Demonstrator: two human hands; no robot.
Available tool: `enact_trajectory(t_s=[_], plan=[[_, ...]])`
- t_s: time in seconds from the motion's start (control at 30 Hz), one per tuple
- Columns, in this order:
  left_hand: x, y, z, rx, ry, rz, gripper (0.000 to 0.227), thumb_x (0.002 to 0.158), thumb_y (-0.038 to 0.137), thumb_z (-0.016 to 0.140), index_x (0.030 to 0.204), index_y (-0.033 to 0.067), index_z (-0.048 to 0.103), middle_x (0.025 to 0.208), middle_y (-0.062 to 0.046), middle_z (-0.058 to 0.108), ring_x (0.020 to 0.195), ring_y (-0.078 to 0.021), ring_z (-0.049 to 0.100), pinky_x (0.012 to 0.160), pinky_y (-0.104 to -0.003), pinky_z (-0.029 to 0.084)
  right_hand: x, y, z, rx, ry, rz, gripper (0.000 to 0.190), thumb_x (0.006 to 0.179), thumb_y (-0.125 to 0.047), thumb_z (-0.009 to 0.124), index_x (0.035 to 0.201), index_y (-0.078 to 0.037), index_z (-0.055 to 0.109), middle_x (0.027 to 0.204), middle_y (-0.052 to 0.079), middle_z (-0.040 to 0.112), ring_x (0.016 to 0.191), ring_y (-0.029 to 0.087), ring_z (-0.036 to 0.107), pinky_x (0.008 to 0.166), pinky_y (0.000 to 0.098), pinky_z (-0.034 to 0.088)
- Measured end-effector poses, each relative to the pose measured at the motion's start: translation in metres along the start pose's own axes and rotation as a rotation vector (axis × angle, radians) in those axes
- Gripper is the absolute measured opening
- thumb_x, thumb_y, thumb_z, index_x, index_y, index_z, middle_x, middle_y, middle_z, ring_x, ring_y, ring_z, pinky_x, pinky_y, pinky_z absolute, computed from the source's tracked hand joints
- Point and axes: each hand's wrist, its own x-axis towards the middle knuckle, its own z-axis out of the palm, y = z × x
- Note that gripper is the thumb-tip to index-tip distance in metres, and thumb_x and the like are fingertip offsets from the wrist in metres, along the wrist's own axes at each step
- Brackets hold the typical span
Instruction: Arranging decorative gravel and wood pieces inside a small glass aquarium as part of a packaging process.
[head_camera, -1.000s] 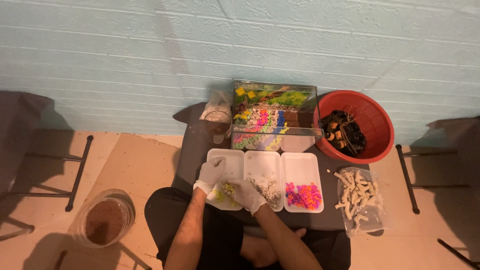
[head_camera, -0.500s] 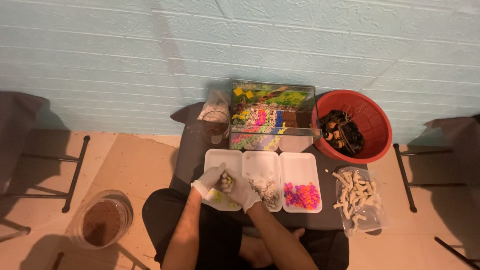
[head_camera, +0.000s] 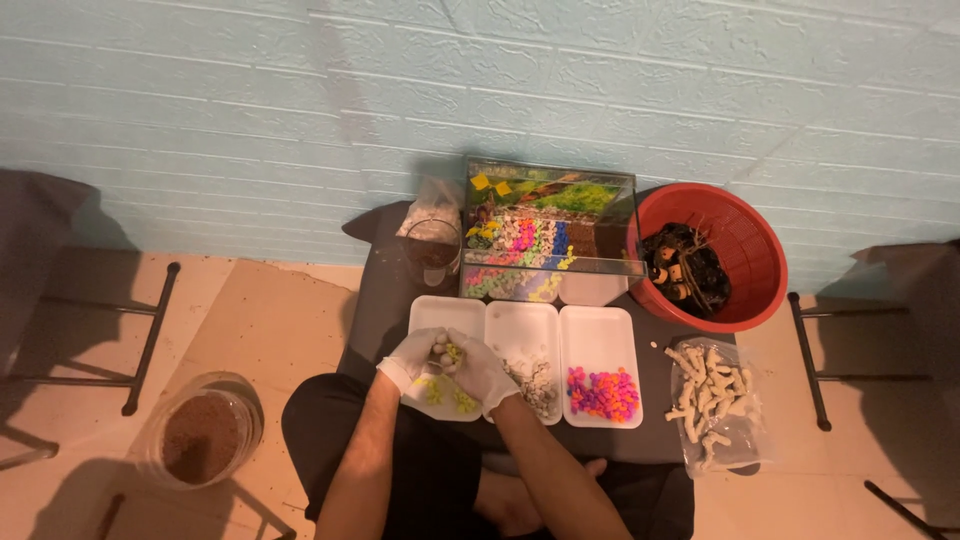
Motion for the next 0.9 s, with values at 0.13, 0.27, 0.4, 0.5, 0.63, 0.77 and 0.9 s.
enact_trajectory(t_s=[0.13, 0.27, 0.4, 0.5, 0.63, 0.77, 0.9], plan=[[0.009, -0.005, -0.002, -0.178, -0.023, -0.044, 0.017, 0.085, 0.022, 0.064, 0.073, 0.0156, 0.055, 0.063, 0.002, 0.041, 0.055, -0.0259, 0.056, 0.049, -0.035, 0.050, -0.004, -0.007, -0.008, -0.020, -0.017, -0.005, 0.025, 0.100, -0.033, 0.068, 0.100, -0.008, 0.068, 0.085, 0.005, 0.062, 0.065, 0.015, 0.062, 0.051, 0.0190, 0.044], [-0.007, -0.003, -0.001, 0.148, 0.040, 0.147, 0.015, 0.088, 0.009, 0.054, 0.094, 0.0017, 0.066, 0.075, -0.007, 0.053, 0.062, -0.0184, 0.057, 0.046, -0.024, 0.044, -0.008, -0.028, -0.023, 0.007, -0.028, 0.046, 0.032, 0.104, -0.035, 0.058, 0.101, -0.006, 0.068, 0.088, 0.008, 0.062, 0.068, 0.015, 0.057, 0.052, 0.0178, 0.041], [-0.034, 0.003, 0.008, 0.348, 0.145, 0.242, 0.039, 0.082, -0.007, 0.046, 0.109, -0.0037, 0.074, 0.080, -0.015, 0.062, 0.066, -0.0226, 0.063, 0.051, -0.026, 0.051, -0.072, -0.100, 0.007, -0.049, -0.117, -0.165, 0.037, 0.104, -0.024, 0.059, 0.098, 0.011, 0.067, 0.089, 0.015, 0.060, 0.080, 0.010, 0.051, 0.064, 0.0151, 0.044], [-0.022, 0.001, 0.004, 0.447, 0.181, 0.267, 0.041, 0.083, -0.006, 0.044, 0.109, -0.0005, 0.075, 0.082, -0.019, 0.068, 0.067, -0.0253, 0.071, 0.054, -0.030, 0.059, -0.084, -0.162, -0.033, -1.298, -0.018, -0.914, 0.043, 0.095, -0.003, 0.067, 0.134, 0.012, 0.059, 0.114, 0.034, 0.066, 0.104, 0.039, 0.069, 0.090, 0.0413, 0.058], [0.011, -0.012, -0.007, 0.458, 0.064, 0.315, 0.035, 0.093, 0.000, 0.042, 0.117, -0.0068, 0.068, 0.083, -0.029, 0.072, 0.065, -0.0334, 0.074, 0.055, -0.035, 0.062, -0.091, -0.268, -0.008, -0.276, 0.083, -0.551, 0.020, 0.099, -0.008, 0.057, 0.111, 0.001, 0.071, 0.094, 0.017, 0.071, 0.078, 0.021, 0.068, 0.068, 0.0260, 0.057], [0.011, -0.014, -0.005, 0.433, -0.003, 0.348, 0.035, 0.098, 0.006, 0.044, 0.125, -0.0108, 0.059, 0.082, -0.029, 0.072, 0.056, -0.0319, 0.073, 0.046, -0.036, 0.060, -0.019, -0.333, -0.077, -0.318, 0.301, -0.332, 0.024, 0.100, -0.014, 0.060, 0.116, 0.002, 0.067, 0.090, 0.012, 0.070, 0.072, 0.016, 0.070, 0.062, 0.0201, 0.060], [0.006, -0.009, -0.006, 0.416, 0.009, 0.364, 0.030, 0.098, 0.009, 0.047, 0.118, -0.0071, 0.063, 0.076, -0.028, 0.074, 0.047, -0.0301, 0.070, 0.037, -0.034, 0.057, 0.026, -0.353, -0.092, -0.299, 0.454, -0.153, 0.031, 0.098, -0.017, 0.057, 0.117, 0.005, 0.065, 0.096, 0.014, 0.069, 0.076, 0.019, 0.071, 0.069, 0.0252, 0.063]])
